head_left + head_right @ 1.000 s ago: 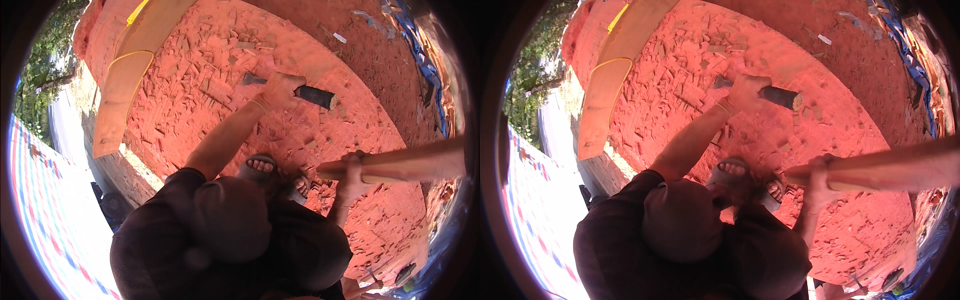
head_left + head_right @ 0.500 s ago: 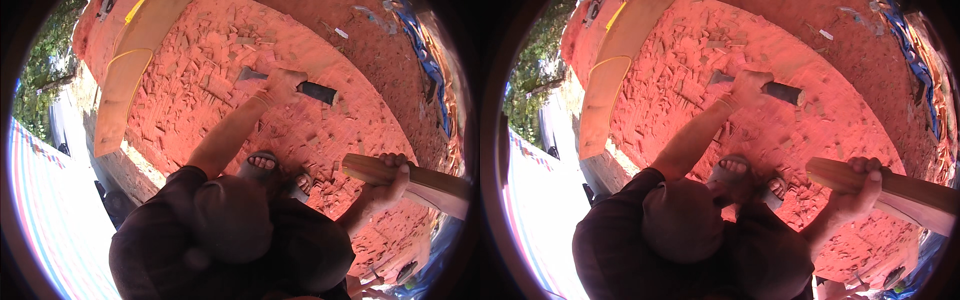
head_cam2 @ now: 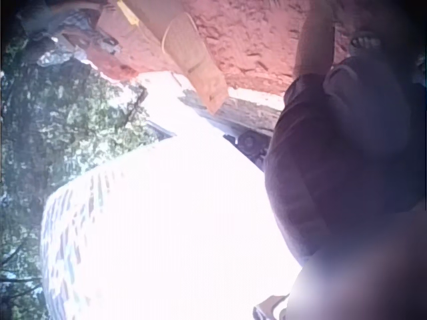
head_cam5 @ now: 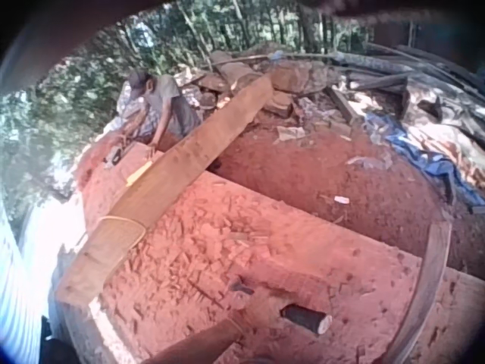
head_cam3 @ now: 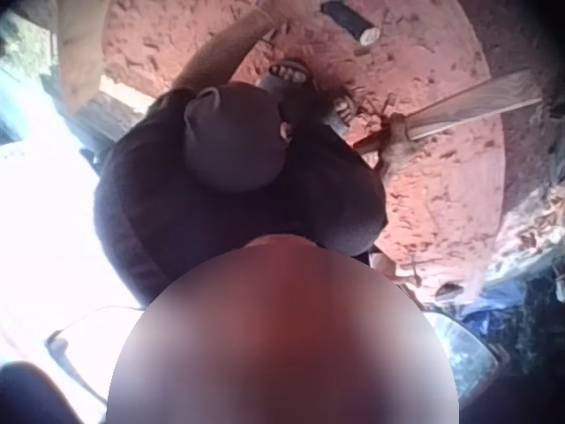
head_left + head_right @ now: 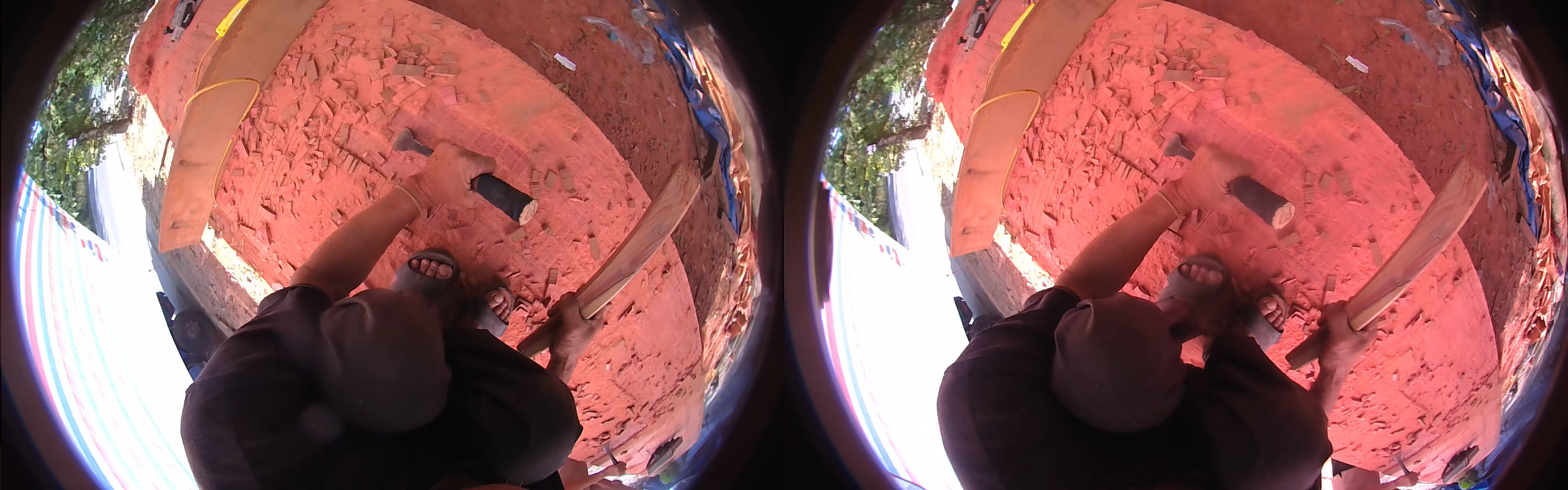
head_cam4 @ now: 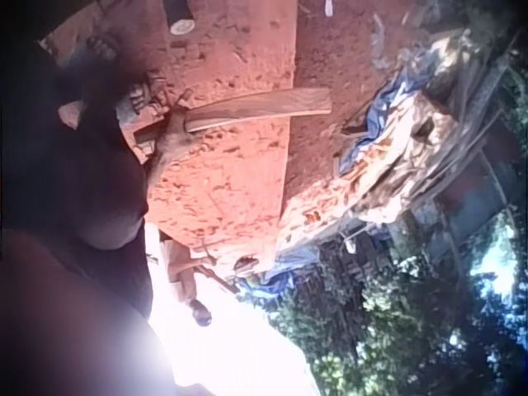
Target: The person uses a chisel and a wooden mallet to carve a rectangular recess into a large red wooden slab. They repeatedly strike the chisel to remove wood chips and deepen the cut.
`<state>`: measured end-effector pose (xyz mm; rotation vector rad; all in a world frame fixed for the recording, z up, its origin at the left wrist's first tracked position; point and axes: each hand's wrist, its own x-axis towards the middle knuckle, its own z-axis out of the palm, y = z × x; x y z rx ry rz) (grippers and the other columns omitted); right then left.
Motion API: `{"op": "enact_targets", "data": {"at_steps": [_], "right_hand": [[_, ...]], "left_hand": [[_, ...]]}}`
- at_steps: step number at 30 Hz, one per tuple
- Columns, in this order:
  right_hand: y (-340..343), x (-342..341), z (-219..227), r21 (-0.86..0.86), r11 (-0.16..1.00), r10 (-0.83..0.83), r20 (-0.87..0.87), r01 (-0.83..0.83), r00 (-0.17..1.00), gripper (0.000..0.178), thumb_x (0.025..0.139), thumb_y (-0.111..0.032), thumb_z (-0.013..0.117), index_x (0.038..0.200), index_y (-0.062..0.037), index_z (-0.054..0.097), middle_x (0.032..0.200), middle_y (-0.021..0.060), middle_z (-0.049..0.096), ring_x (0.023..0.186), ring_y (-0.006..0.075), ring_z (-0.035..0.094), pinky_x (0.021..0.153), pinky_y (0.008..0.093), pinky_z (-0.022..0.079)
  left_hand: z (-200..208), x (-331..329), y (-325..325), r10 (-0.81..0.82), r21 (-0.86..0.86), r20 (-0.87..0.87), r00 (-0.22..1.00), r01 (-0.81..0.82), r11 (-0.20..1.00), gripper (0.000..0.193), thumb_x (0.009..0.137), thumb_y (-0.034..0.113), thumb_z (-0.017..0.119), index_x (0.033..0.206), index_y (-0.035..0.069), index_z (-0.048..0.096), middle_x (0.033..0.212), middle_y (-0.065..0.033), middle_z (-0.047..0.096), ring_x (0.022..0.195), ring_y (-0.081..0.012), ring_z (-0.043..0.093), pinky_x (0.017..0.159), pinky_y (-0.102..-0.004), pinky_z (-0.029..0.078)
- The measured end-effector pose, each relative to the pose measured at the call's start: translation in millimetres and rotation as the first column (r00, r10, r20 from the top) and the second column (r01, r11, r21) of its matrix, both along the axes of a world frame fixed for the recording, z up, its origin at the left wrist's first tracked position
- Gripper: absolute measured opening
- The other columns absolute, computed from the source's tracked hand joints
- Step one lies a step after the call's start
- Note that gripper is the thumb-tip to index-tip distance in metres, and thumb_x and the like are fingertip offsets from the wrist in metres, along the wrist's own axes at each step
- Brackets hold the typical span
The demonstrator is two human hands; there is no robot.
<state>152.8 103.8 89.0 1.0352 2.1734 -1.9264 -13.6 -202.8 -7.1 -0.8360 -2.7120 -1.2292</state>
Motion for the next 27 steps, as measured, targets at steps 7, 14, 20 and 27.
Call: {"op": "enact_targets", "data": {"at_steps": [7, 14, 20, 27], "right_hand": [[35.7, -19.7, 26.3, -0.015, 1.000, -0.024, -0.291, 0.021, 0.956, 0.031, 0.083, -0.011, 0.071, 0.107, 0.0041, 0.060, 0.072, 0.0097, 0.061, 0.063, 0.0186, 0.060, 0.064, 0.0316, 0.050], [-15.2, -85.8, 102.5, -0.358, 0.918, -0.384, -0.690, 0.172, 0.614, 0.032, 0.084, -0.022, 0.071, 0.104, -0.0036, 0.053, 0.097, 0.0078, 0.055, 0.084, 0.0192, 0.055, 0.079, 0.0371, 0.048], [-68.6, -24.4, -35.0, 0.163, 0.930, 0.324, 0.068, -0.331, 0.944, 0.028, 0.073, -0.008, 0.075, 0.094, 0.0026, 0.060, 0.079, 0.0065, 0.063, 0.070, 0.0138, 0.058, 0.062, 0.0313, 0.049], [6.4, -44.4, 66.7, -0.121, 0.987, -0.149, -0.473, 0.104, 0.868, 0.039, 0.081, -0.016, 0.068, 0.114, 0.0005, 0.055, 0.096, 0.0107, 0.063, 0.084, 0.0188, 0.060, 0.079, 0.0345, 0.050]], "left_hand": [[-4.2, -4.6, 1.0, 0.081, 0.016, -0.034, 0.996, -0.080, 0.997, 0.025, 0.056, 0.022, 0.072, 0.065, 0.011, 0.052, 0.060, -0.0092, 0.057, 0.059, -0.0330, 0.062, 0.051, -0.0432, 0.043], [1.0, -6.5, -7.7, 0.043, 0.021, 0.021, 0.999, -0.043, 0.999, 0.023, 0.065, 0.025, 0.074, 0.076, 0.010, 0.060, 0.065, -0.0140, 0.058, 0.064, -0.0375, 0.063, 0.055, -0.0433, 0.047], [-5.8, -1.9, -9.4, 0.019, -0.032, -0.040, 0.999, -0.020, 0.999, 0.024, 0.059, 0.022, 0.073, 0.068, 0.011, 0.055, 0.061, -0.0109, 0.057, 0.059, -0.0354, 0.061, 0.051, -0.0444, 0.043], [-5.5, -0.6, -9.7, -0.005, -0.020, 0.049, 0.999, 0.006, 1.000, 0.027, 0.053, 0.023, 0.072, 0.070, 0.010, 0.054, 0.064, -0.0101, 0.059, 0.064, -0.0362, 0.062, 0.054, -0.0456, 0.044]]}}
